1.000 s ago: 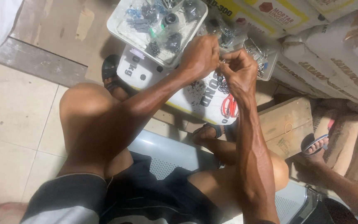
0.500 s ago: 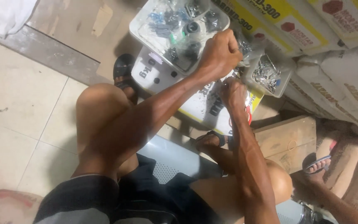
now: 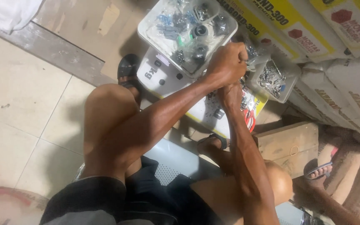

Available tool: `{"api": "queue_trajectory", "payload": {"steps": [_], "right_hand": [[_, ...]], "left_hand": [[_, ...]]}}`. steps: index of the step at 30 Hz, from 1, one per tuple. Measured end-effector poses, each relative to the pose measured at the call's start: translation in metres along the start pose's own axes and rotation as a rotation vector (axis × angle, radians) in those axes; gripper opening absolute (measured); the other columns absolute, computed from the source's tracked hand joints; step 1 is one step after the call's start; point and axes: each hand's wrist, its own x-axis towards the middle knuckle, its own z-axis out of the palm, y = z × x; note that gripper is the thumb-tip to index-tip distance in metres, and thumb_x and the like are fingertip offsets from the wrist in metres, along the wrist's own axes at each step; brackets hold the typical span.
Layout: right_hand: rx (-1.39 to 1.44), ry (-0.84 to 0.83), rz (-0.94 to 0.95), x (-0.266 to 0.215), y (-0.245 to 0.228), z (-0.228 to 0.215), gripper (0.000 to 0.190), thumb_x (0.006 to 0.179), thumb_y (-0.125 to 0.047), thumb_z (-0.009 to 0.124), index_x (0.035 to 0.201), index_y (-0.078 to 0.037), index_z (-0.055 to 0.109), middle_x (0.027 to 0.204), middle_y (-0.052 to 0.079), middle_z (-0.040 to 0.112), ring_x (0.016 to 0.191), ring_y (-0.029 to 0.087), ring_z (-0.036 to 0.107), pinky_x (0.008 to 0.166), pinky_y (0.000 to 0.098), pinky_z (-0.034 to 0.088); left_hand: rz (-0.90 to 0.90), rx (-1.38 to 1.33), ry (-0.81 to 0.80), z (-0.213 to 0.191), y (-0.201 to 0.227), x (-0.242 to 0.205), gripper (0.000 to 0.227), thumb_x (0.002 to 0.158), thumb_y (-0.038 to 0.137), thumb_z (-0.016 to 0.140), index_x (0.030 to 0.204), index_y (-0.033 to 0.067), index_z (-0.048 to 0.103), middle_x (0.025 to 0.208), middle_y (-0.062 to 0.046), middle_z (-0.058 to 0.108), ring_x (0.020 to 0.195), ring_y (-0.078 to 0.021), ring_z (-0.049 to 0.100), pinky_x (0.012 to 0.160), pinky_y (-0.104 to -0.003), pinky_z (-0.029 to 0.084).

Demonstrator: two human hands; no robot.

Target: Assembling small metal components by hand, picking them from a plastic tray and joining them together.

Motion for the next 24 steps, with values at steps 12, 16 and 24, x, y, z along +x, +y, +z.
{"api": "queue_trajectory", "payload": {"steps": [12, 16, 24], "right_hand": [[0.590, 0.063, 0.381, -0.007, -0.050, -0.094, 0.013, 0.101, -0.007, 0.067, 0.113, -0.006, 0.070, 0.095, 0.008, 0.072, 0.081, 0.013, 0.070, 0.058, 0.0202, 0.048], [0.608, 0.029, 0.446, -0.009, -0.088, -0.126, 0.005, 0.104, -0.013, 0.065, 0.104, -0.012, 0.070, 0.087, -0.001, 0.068, 0.074, 0.008, 0.057, 0.068, 0.0242, 0.046], [1.185, 0.114, 0.606, -0.001, -0.124, -0.144, 0.016, 0.093, -0.009, 0.074, 0.108, -0.002, 0.074, 0.084, 0.003, 0.065, 0.071, 0.010, 0.054, 0.064, 0.0225, 0.046]], "left_hand": [[0.234, 0.484, -0.067, 0.057, -0.050, -0.010, 0.022, 0.084, -0.006, 0.067, 0.105, -0.0102, 0.069, 0.095, -0.031, 0.074, 0.095, -0.0466, 0.076, 0.076, -0.055, 0.065], [0.279, 0.438, -0.001, 0.047, -0.016, -0.008, 0.028, 0.089, -0.016, 0.052, 0.108, -0.0021, 0.067, 0.091, -0.019, 0.070, 0.073, -0.0348, 0.072, 0.053, -0.044, 0.060], [0.233, 0.127, -0.192, 0.013, 0.008, -0.012, 0.009, 0.092, 0.012, 0.075, 0.087, 0.0201, 0.075, 0.090, 0.002, 0.081, 0.077, -0.0108, 0.076, 0.069, -0.029, 0.066]]}}
